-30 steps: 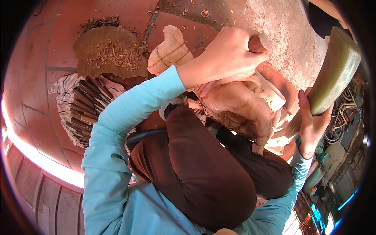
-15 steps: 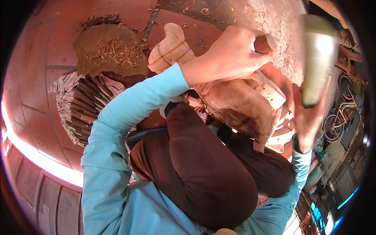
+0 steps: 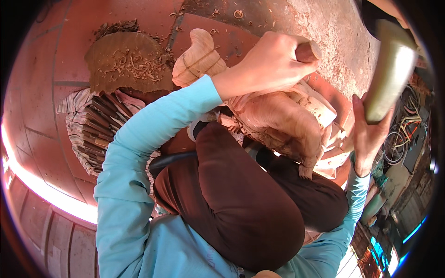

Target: The person carves a wooden sculpture of a figure using a chisel and a wooden mallet. They repeatedly strike the chisel to shape the wood, focusing on the torso and limbs of the figure.

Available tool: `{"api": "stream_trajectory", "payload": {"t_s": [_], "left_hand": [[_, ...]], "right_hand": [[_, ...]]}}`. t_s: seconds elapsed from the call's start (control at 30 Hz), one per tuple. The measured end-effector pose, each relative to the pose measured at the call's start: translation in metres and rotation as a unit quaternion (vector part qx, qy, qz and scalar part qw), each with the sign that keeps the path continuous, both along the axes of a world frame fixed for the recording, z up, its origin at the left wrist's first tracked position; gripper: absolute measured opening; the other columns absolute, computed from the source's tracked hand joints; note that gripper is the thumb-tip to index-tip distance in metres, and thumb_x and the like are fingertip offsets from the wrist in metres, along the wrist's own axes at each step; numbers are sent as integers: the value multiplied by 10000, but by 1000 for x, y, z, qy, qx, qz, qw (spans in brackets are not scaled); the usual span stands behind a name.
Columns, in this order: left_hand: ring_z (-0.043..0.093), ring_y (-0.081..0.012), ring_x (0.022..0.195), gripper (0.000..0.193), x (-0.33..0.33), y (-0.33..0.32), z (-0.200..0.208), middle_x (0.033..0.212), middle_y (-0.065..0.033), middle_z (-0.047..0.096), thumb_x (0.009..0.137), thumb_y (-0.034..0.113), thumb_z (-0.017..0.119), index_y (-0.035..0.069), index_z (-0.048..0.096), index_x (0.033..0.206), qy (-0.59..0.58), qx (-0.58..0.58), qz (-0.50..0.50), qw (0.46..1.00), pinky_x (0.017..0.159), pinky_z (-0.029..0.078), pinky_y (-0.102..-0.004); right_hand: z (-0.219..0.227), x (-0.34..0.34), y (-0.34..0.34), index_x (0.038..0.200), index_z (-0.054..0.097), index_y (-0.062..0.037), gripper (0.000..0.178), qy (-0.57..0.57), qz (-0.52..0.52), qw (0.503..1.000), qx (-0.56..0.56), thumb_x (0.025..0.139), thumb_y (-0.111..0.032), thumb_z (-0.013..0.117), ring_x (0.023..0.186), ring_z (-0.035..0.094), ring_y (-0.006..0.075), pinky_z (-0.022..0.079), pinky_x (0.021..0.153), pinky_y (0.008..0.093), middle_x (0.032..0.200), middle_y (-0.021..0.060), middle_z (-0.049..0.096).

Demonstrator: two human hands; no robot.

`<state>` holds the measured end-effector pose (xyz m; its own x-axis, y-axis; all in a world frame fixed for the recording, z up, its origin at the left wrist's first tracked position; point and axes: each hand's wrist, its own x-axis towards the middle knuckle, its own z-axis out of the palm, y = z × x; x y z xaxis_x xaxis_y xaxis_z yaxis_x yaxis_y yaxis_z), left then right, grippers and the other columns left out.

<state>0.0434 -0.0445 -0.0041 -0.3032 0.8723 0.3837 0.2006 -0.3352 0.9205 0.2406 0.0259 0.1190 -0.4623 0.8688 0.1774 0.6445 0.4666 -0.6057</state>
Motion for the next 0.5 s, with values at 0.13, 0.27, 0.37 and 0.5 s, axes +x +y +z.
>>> {"api": "stream_trajectory", "payload": {"t_s": [0.13, 0.27, 0.37, 0.5], "left_hand": [[533, -21, 702, 219, -9, -7, 14, 761, 15, 657, 834, 209, 709, 0, 680, 890, -140, -136, -32, 980, 632, 462, -222], [555, -30, 735, 200, -13, -9, 10, 787, -6, 670, 833, 179, 709, -12, 673, 876, -140, -130, -16, 981, 657, 475, -226], [554, -33, 737, 205, -11, -10, 7, 771, -1, 656, 834, 182, 709, -16, 667, 865, -141, -102, 2, 985, 657, 474, -232], [533, -30, 725, 194, -14, -12, 9, 747, 18, 629, 839, 177, 704, -12, 661, 848, -182, -115, 6, 977, 647, 461, -229]], "right_hand": [[-4, -4, 1, 1302, 480, -59, 554, -172, 135, 961, 171, 794, 12, 690, 1026, 597, 162, 476, 867, 309, 1174, 115, 621], [3, -17, 1, 1268, 496, -52, 508, -137, 112, 973, 147, 802, -16, 697, 947, 605, 153, 488, 814, 292, 1062, 84, 640], [7, -18, -5, 1062, 558, -29, 322, 47, -18, 999, 13, 788, -26, 727, 817, 583, 114, 492, 749, 264, 905, 51, 620], [16, -35, -9, 1300, 479, -33, 557, -270, 176, 940, 115, 793, -14, 708, 986, 601, 179, 476, 871, 309, 1109, 92, 629]]}}
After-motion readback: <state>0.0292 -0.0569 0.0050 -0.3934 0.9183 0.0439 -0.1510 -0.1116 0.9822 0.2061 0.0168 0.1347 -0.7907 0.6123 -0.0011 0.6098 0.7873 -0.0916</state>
